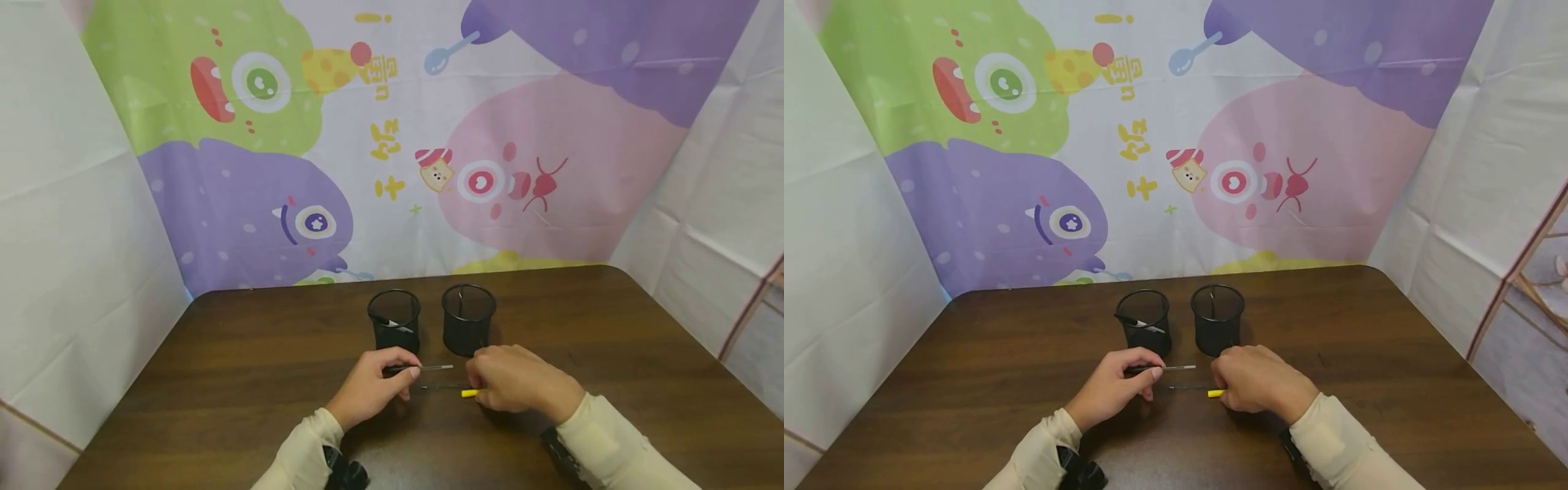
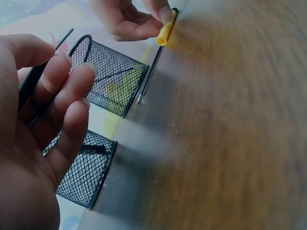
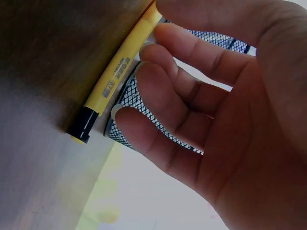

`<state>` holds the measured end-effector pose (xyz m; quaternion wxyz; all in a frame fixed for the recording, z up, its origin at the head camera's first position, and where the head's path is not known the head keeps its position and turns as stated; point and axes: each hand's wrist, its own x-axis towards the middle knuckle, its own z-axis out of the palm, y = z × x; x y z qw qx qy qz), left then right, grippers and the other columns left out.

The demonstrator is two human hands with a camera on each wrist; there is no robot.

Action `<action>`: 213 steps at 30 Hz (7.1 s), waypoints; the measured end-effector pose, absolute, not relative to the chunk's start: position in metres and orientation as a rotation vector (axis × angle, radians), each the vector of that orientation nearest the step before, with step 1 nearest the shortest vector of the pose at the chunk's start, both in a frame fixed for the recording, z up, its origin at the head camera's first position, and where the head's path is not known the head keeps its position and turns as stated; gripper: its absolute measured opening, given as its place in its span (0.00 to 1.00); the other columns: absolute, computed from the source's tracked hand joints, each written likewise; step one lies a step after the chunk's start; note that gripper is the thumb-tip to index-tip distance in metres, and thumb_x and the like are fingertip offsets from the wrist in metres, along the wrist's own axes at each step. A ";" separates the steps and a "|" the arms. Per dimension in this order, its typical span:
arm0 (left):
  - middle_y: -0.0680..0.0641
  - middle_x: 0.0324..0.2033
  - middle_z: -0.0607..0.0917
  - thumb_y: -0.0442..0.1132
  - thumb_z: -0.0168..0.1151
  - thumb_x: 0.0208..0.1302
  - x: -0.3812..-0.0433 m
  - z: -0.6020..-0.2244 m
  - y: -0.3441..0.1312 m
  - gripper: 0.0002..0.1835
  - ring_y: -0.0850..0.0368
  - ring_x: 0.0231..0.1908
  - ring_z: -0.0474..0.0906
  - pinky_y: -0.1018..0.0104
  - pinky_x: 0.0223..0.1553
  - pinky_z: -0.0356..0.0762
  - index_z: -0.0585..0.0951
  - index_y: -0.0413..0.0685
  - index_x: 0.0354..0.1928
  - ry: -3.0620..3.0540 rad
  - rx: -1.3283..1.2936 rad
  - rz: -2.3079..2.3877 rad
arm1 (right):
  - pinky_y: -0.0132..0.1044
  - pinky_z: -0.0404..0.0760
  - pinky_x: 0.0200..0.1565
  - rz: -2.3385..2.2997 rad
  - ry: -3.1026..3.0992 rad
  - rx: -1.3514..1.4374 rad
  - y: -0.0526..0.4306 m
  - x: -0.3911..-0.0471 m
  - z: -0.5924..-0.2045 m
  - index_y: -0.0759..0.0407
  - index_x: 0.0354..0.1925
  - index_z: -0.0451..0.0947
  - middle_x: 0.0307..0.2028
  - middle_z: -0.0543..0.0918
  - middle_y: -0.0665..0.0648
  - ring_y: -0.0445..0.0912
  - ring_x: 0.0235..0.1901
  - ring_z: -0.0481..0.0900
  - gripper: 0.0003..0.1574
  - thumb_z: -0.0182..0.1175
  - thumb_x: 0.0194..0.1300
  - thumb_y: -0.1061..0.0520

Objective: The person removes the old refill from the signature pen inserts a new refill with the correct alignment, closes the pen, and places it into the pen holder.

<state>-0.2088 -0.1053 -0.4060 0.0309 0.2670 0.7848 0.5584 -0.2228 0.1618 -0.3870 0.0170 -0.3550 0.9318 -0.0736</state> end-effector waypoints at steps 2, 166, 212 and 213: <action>0.44 0.24 0.83 0.34 0.63 0.70 -0.209 -0.406 -0.105 0.06 0.52 0.24 0.83 0.70 0.26 0.75 0.85 0.41 0.44 2.418 0.829 1.720 | 0.37 0.73 0.26 -0.231 2.891 -1.108 0.162 -0.223 -0.388 0.45 0.24 0.78 0.25 0.71 0.39 0.37 0.23 0.70 0.10 0.71 0.52 0.57; 0.48 0.33 0.84 0.33 0.64 0.69 -0.216 -0.417 -0.106 0.08 0.56 0.26 0.82 0.67 0.29 0.78 0.85 0.42 0.48 2.485 0.910 1.718 | 0.30 0.75 0.28 -0.435 3.094 -1.704 0.142 -0.221 -0.387 0.51 0.40 0.82 0.32 0.79 0.43 0.34 0.28 0.72 0.06 0.67 0.63 0.57; 0.45 0.33 0.83 0.28 0.64 0.67 -0.207 -0.406 -0.104 0.07 0.49 0.28 0.83 0.62 0.35 0.82 0.78 0.38 0.45 2.368 0.857 1.768 | 0.27 0.72 0.27 -0.590 3.063 -1.670 0.135 -0.217 -0.388 0.52 0.40 0.83 0.31 0.76 0.41 0.32 0.27 0.68 0.06 0.69 0.64 0.57; 0.45 0.33 0.83 0.28 0.64 0.67 -0.207 -0.407 -0.104 0.07 0.49 0.28 0.83 0.63 0.35 0.81 0.78 0.38 0.45 2.370 0.860 1.766 | 0.26 0.72 0.27 -0.595 3.067 -1.675 0.136 -0.217 -0.388 0.52 0.40 0.83 0.31 0.76 0.41 0.32 0.26 0.68 0.06 0.69 0.64 0.58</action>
